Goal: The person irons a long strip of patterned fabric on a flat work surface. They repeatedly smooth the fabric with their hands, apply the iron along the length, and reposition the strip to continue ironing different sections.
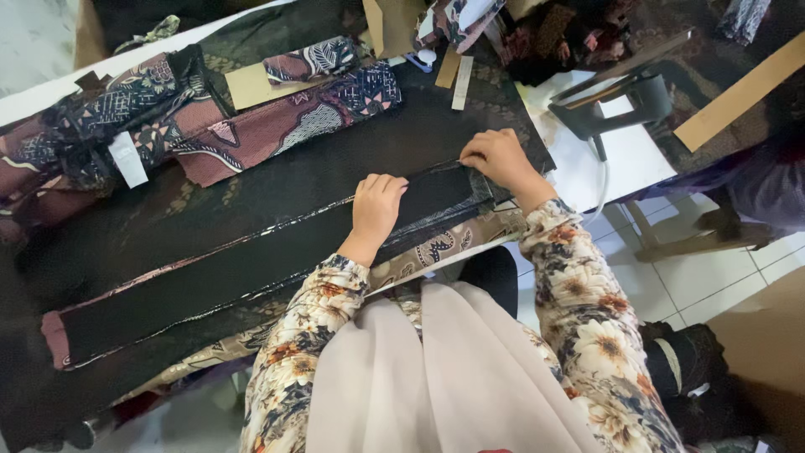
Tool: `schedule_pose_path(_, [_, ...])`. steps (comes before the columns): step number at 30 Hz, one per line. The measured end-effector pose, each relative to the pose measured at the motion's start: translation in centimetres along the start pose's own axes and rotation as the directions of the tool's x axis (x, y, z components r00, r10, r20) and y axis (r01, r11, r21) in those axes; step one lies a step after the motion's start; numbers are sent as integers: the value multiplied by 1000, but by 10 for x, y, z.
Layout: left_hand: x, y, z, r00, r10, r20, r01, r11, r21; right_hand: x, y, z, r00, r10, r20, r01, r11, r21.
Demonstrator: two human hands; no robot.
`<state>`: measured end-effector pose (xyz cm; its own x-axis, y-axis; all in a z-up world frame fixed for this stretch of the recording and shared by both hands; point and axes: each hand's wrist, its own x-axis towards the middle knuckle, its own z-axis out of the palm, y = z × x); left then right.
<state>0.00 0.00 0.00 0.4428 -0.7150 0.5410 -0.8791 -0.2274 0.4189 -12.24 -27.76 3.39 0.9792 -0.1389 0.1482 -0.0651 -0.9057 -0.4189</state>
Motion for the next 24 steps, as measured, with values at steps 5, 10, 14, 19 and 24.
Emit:
schedule_pose_path(5, [-13,-11,-44,995,-52,82,47,997,60,-11,-2,12,986,-103,-130,95,993,-71])
schedule_pose_path(10, [-92,-83,-158,935,-284,212,275,959,71,-14,3,17,984,-99,-146,86,992,-90])
schedule_pose_path(14, [-185,-158,-270,852,-491,180,331,773,541,-12,5,16,990,-78,-115,67,994,-91])
schedule_pose_path(19, [-294,-226,-410,629,-777,4,450,369,813,-11,3,11,996,-52,-78,46,996,-78])
schedule_pose_path(24, [-260,-239,-417,841,-302,-449,377,-266,887,-10,-2,9,997,-33,-73,24,993,-118])
